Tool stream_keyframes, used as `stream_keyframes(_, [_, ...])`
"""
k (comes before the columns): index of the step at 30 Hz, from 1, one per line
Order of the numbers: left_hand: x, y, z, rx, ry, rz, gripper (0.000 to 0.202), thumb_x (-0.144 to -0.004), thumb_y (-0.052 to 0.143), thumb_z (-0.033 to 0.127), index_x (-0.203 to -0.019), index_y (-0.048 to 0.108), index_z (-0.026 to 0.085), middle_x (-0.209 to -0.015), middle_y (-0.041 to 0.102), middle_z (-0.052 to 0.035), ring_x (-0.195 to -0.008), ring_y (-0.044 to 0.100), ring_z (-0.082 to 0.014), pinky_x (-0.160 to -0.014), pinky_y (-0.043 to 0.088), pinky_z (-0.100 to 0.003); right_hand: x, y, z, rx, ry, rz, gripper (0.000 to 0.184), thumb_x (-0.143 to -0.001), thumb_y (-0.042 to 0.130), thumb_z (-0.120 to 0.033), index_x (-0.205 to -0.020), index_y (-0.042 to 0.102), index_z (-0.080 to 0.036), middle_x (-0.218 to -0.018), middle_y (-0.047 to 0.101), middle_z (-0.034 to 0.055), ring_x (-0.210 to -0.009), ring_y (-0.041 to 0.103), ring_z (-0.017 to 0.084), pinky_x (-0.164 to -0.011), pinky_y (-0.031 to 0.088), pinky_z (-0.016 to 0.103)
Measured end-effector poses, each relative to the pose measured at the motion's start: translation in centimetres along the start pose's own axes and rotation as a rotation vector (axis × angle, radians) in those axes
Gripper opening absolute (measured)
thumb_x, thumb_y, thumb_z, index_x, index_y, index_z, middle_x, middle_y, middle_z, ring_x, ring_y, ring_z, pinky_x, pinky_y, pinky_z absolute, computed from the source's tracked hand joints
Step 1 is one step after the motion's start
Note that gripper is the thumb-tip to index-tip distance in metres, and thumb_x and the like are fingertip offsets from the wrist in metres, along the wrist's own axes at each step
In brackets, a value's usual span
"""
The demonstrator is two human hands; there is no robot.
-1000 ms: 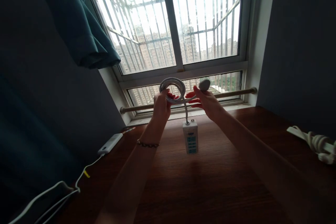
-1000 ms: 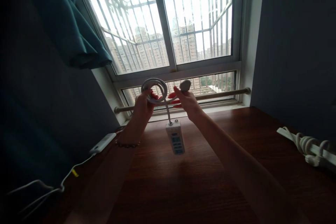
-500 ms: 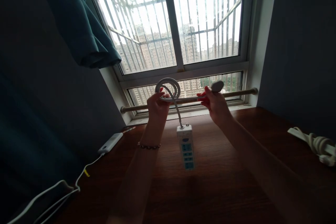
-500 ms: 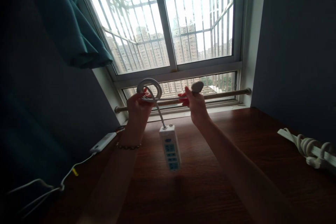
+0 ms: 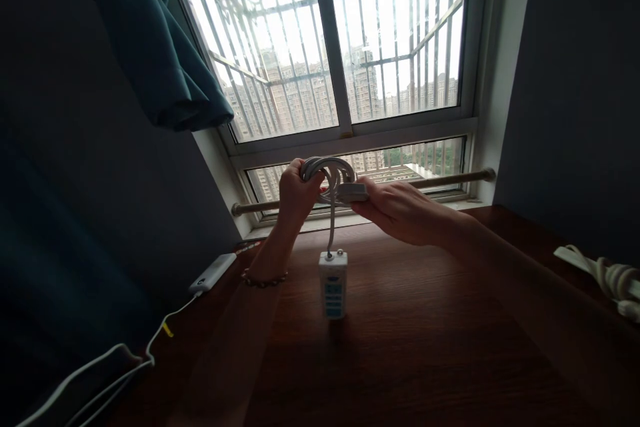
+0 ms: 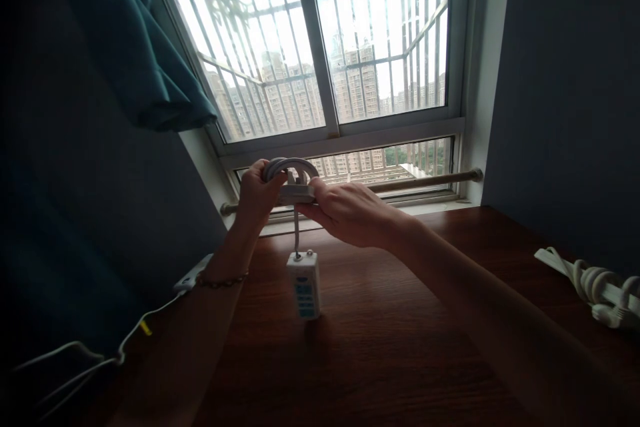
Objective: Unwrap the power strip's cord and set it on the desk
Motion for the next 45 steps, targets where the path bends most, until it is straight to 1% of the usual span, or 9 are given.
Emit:
stream_keyframes(8, [0.6,3.2,2.1,-0.015,-0.004,-0.307,0.016,-0.064,0.065,0.016,-0.066,0.049,0.018,-0.051,0.050,0.0048,-0.044,0.045,-0.0106,-0.039,0.033,-0.017,-1.8,1.8,0.2,0.212,0.050,-0.199,0.044,-0.095,0.028,-0.048,-0.082,0.058,-0.019,-0.072,0.062,0.0054,-0.063,0.057,0.018,-0.052,0.024,0.027])
stream_keyframes(13, [1.6,4.6,3.3,0.154,-0.023,-0.497,0.022,-0.066,0.072,0.020,-0.073,0.051,0.019,-0.061,0.052,0.0034,-0.053,0.047,-0.0114,-0.045,0.035,-0.018,-2.2,1.8,1.5,0.231,0.177,-0.204,0.043,-0.092,0.034,-0.050,-0.090,0.065,-0.021,-0.081,0.064,0.0090,-0.067,0.058,0.021,-0.055,0.028,0.027])
stream_keyframes(19, [1.8,4.4,3.6,0.156,0.016,-0.521,0.020,-0.071,0.072,0.023,-0.077,0.054,0.019,-0.065,0.050,0.0028,-0.058,0.045,-0.0120,-0.050,0.035,-0.019,-1.9,1.4,3.0,0.203,0.270,-0.055,0.046,-0.088,0.041,-0.055,-0.081,0.067,-0.018,-0.075,0.063,0.0088,-0.066,0.057,0.020,-0.054,0.028,0.027])
stream_keyframes(23, [2.0,4.2,3.8,0.154,0.037,-0.495,0.018,-0.073,0.070,0.024,-0.079,0.054,0.020,-0.067,0.050,0.0022,-0.060,0.042,-0.0123,-0.051,0.034,-0.019,-0.7,0.3,4.9,0.020,0.440,0.213,0.048,-0.075,0.058,-0.060,-0.056,0.058,-0.016,-0.052,0.052,0.0029,-0.054,0.051,0.016,-0.053,0.029,0.027])
stream_keyframes(28, [2.5,4.4,4.3,0.171,0.086,-0.504,0.016,-0.076,0.068,0.023,-0.080,0.053,0.020,-0.069,0.049,0.0022,-0.062,0.042,-0.0129,-0.054,0.035,-0.020,2.0,-1.3,5.6,-0.170,0.569,0.641,0.069,-0.054,0.074,-0.059,-0.099,0.050,-0.012,-0.076,0.059,0.0048,-0.060,0.055,0.018,-0.053,0.038,0.027])
stream_keyframes(32, [3.0,4.3,4.7,0.202,0.102,-0.515,0.018,-0.073,0.071,0.023,-0.084,0.057,0.020,-0.081,0.055,-0.0004,-0.069,0.048,-0.0150,-0.059,0.038,-0.022,1.9,-1.2,5.4,0.005,0.556,0.605,0.075,-0.058,0.070,-0.061,-0.109,0.047,-0.011,-0.088,0.060,0.0099,-0.075,0.057,0.028,-0.065,0.043,0.036])
stream_keyframes(36, [3.4,4.6,5.8,0.243,0.147,-0.615,0.024,-0.070,0.073,0.023,-0.091,0.061,0.020,-0.106,0.053,-0.0063,-0.089,0.051,-0.0203,-0.073,0.041,-0.025,0.3,-0.9,3.1,-0.111,0.089,0.556,0.056,-0.070,0.068,-0.043,-0.113,0.049,-0.015,-0.114,0.054,0.0094,-0.105,0.049,0.025,-0.086,0.041,0.034])
stream_keyframes(38, [3.5,4.7,5.9,0.205,0.178,-0.656,0.023,-0.070,0.073,0.022,-0.090,0.062,0.019,-0.104,0.052,-0.0064,-0.089,0.050,-0.0205,-0.073,0.041,-0.025,0.0,-0.4,2.6,-0.270,-0.047,0.524,0.047,-0.074,0.066,-0.035,-0.114,0.049,-0.017,-0.112,0.056,0.0058,-0.098,0.053,0.018,-0.083,0.042,0.026])
stream_keyframes(45, [3.3,4.8,3.2,0.248,0.145,-0.460,0.024,-0.070,0.073,0.020,-0.089,0.059,0.022,-0.109,0.052,-0.0037,-0.091,0.052,-0.0190,-0.076,0.043,-0.026,0.3,0.9,5.6,-0.257,0.322,0.714,0.027,-0.067,0.066,-0.035,-0.082,0.052,-0.018,-0.065,0.056,-0.0037,-0.057,0.051,0.011,-0.055,0.036,0.020])
Point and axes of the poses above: each hand's wrist, its own x-axis away from the middle knuckle, its own y-axis out of the palm, z = x × y, the point moved 9 cm from there along -x, towards the middle knuckle
